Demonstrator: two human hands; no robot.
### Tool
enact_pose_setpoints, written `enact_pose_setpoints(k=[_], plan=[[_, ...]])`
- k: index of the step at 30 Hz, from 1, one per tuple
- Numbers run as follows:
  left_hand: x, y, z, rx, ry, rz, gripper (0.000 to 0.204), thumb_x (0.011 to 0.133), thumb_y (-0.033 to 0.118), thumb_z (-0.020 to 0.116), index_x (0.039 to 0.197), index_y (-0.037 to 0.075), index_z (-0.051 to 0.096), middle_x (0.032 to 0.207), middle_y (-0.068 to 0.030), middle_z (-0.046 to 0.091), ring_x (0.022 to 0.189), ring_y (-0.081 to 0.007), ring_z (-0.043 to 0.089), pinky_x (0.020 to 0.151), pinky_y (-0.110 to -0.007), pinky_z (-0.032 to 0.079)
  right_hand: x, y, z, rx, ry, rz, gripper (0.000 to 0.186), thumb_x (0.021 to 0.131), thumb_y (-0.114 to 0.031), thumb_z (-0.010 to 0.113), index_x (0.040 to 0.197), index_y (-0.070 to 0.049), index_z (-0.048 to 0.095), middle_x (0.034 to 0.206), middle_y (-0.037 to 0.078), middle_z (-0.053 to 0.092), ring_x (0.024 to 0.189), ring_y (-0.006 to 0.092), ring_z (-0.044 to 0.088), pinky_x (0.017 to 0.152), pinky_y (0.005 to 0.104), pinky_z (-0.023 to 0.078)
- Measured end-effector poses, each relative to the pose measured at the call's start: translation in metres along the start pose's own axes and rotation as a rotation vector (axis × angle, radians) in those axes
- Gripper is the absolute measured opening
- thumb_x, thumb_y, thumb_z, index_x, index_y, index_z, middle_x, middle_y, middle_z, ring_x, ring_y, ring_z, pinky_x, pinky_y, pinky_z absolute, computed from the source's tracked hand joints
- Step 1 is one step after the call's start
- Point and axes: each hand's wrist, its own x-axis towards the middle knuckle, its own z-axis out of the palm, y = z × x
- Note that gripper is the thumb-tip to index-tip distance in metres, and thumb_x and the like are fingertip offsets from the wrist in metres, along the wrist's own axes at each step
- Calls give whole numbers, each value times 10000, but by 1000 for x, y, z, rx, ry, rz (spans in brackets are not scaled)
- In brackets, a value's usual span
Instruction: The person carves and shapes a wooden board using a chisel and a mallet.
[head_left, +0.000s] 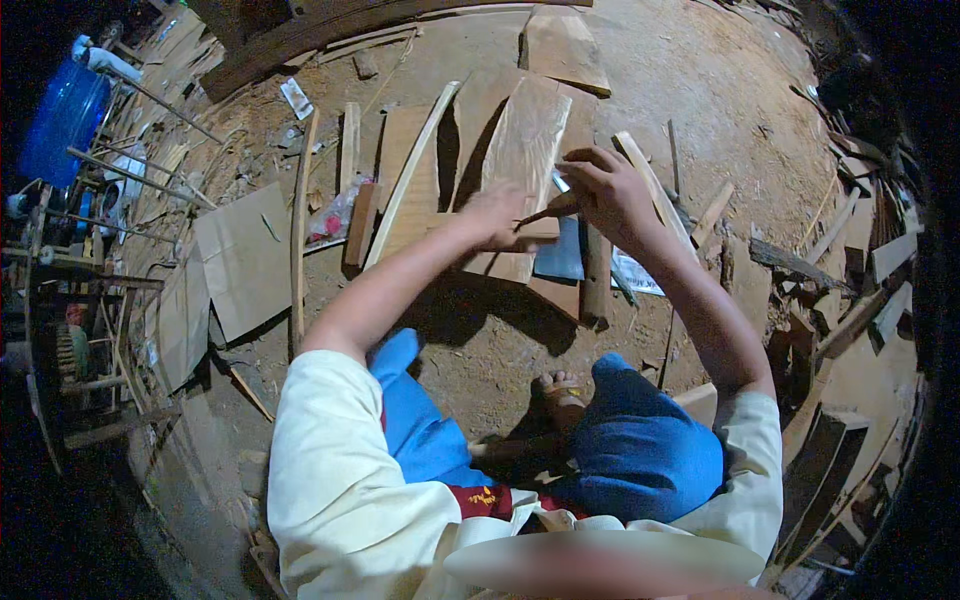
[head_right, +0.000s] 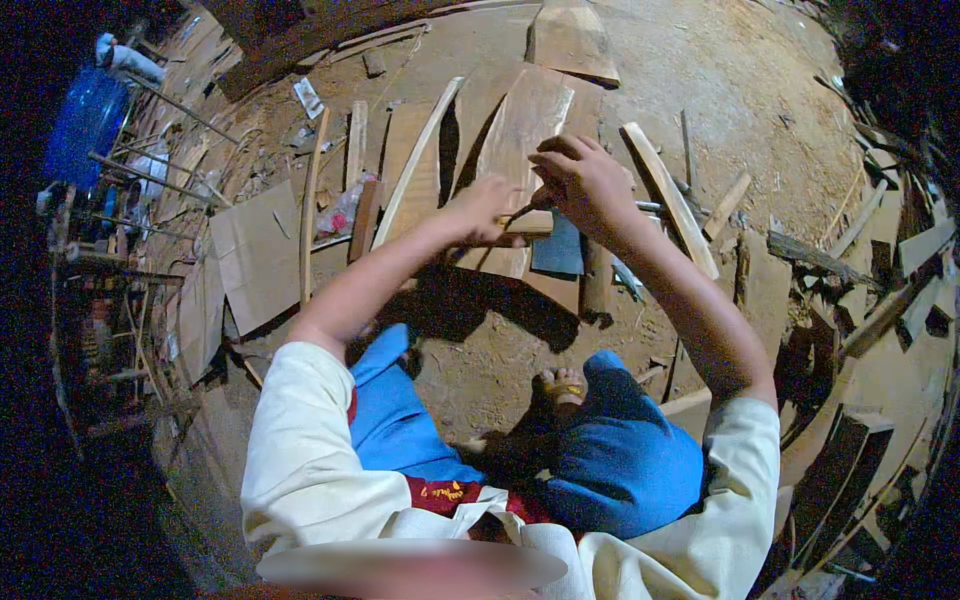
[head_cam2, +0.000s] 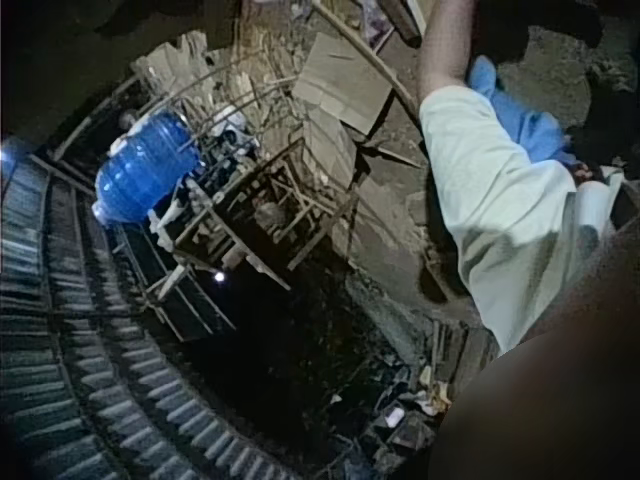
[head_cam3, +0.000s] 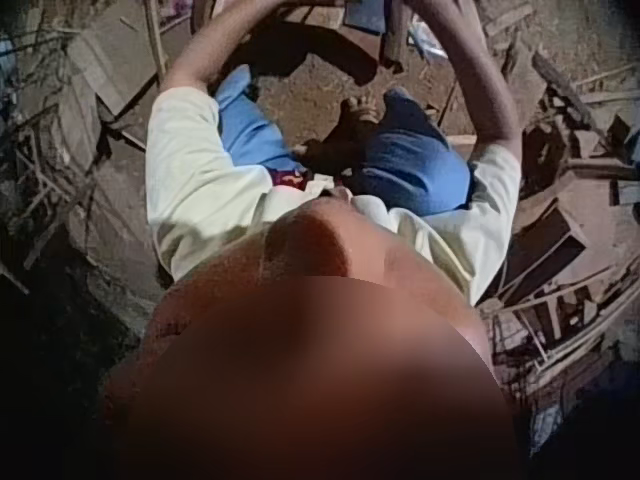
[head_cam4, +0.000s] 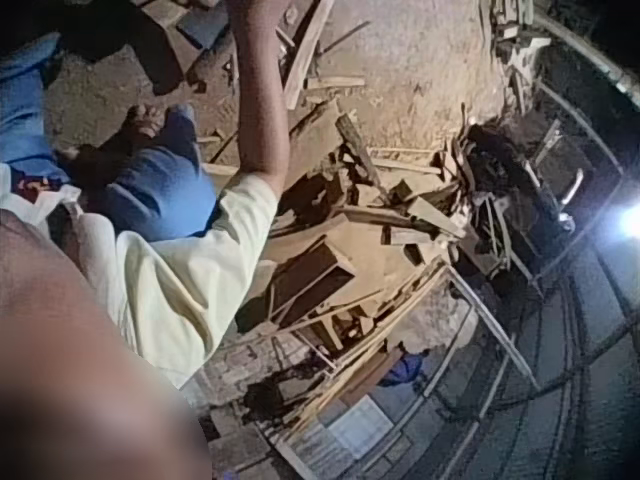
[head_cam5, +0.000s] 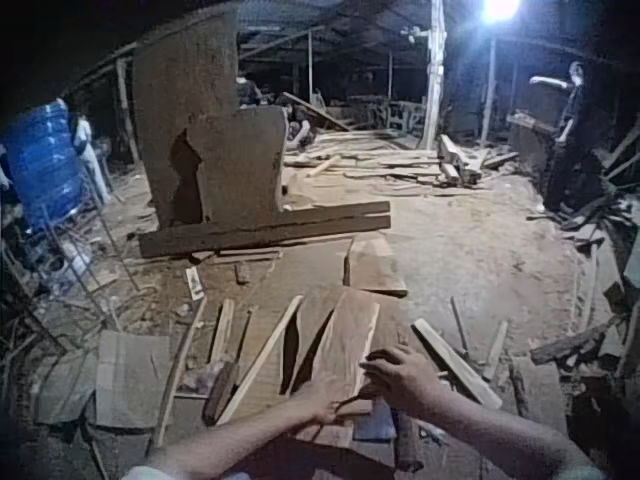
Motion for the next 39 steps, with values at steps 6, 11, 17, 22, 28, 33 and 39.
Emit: enact_pose_setpoints(k=[6,11,17,22,28,33,39], plan=[[-19,-48,41,496,164,-117,841,755,595,537,1405,208,168,1413,-216,202,1327,-392,120,1044,-543,161,-7,4,-4,-56,-92,-31,263,722,-228,674,958,-119,634,977,59,590,873,281,572,713,363,484],[-10,-48,44,468,134,-178,685,857,545,412,1411,238,151,1444,-168,162,1349,-363,29,1042,-563,135,-25,11,-14,-47,-93,-22,243,716,-234,683,926,-124,632,966,49,584,877,276,572,701,364,482],[-11,-50,47,504,176,-172,651,858,555,391,1399,244,205,1457,-151,129,1353,-351,1,1035,-579,134,-71,33,-17,-60,-112,112,222,717,-222,695,885,-102,615,913,70,591,795,287,591,634,365,482],[-8,-55,50,522,210,-159,657,852,562,394,1396,239,218,1459,-148,125,1351,-356,15,1031,-583,144,-122,55,-8,-111,-203,220,291,714,-228,701,951,-98,592,896,97,586,770,294,594,625,373,480],[-10,-56,52,546,260,-128,652,845,559,412,1392,259,224,1443,-157,168,1344,-368,62,1022,-581,179,-165,64,22,187,-340,605,386,726,-289,699,1028,-80,579,832,143,634,759,316,619,650,367,484],[-10,-58,54,513,316,-95,649,837,555,434,1383,253,253,1428,-167,201,1339,-372,90,1022,-575,191,-173,52,33,153,-474,625,406,774,-287,683,1027,2,551,681,73,567,564,141,501,532,281,430],[-11,-60,55,524,331,-90,647,835,549,446,1377,243,272,1424,-173,210,1338,-373,97,1023,-563,197,-155,40,23,515,-615,1049,474,810,-378,631,1087,1,567,746,79,613,589,135,555,499,271,434]])
